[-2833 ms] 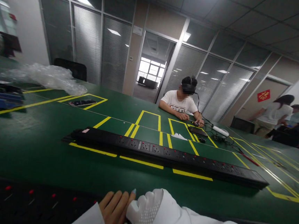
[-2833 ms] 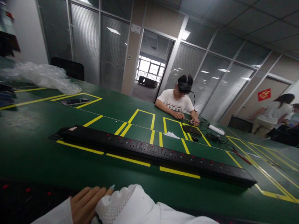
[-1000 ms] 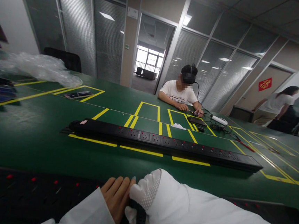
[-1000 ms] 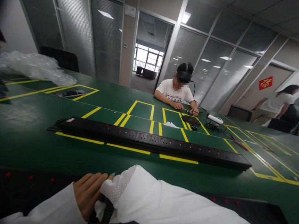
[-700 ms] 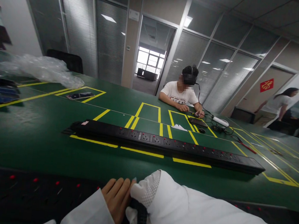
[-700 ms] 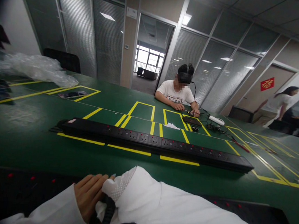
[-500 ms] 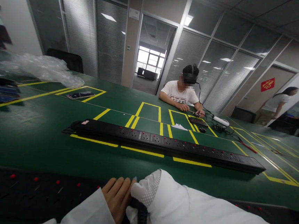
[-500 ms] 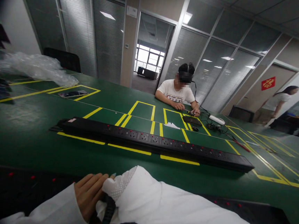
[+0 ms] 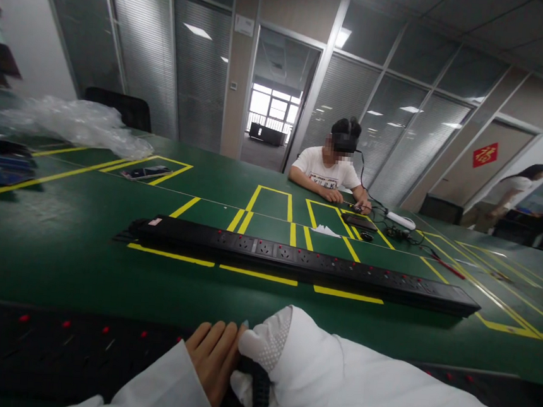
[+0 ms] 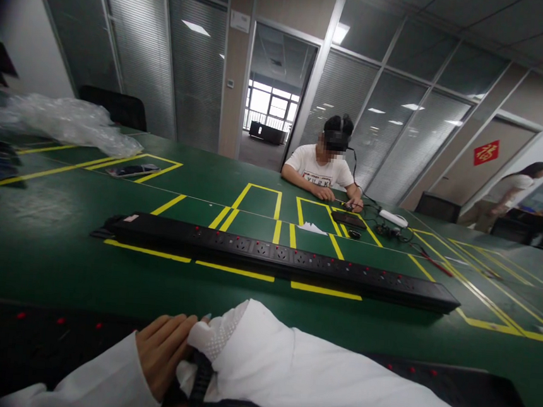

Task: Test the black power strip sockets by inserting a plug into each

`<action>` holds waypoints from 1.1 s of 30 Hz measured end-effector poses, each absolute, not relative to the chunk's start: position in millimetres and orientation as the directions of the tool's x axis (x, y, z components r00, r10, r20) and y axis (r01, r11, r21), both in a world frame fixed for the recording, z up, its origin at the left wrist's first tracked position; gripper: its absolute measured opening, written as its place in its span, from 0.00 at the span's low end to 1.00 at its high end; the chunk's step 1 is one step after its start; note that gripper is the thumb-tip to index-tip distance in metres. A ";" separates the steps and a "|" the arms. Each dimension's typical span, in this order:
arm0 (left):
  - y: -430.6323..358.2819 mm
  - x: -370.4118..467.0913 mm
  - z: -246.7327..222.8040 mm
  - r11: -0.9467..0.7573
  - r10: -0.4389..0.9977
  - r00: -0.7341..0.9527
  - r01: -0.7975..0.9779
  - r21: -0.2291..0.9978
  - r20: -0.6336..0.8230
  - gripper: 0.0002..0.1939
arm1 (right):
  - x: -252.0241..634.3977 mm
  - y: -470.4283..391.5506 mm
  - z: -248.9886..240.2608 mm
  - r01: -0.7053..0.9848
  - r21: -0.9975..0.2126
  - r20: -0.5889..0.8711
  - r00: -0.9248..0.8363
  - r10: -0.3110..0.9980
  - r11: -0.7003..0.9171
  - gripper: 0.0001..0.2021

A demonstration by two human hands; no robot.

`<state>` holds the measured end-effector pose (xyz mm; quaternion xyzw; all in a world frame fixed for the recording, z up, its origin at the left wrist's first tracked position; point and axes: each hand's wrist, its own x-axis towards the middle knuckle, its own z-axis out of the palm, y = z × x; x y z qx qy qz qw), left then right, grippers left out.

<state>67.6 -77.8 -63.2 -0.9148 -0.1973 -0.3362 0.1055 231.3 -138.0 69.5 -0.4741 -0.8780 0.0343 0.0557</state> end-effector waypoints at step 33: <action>-77.6 65.8 -55.7 -0.904 0.246 0.704 0.415 -0.104 0.666 0.37 | 229.2 -136.8 64.4 0.832 0.023 0.083 -0.554 0.828 0.554 0.14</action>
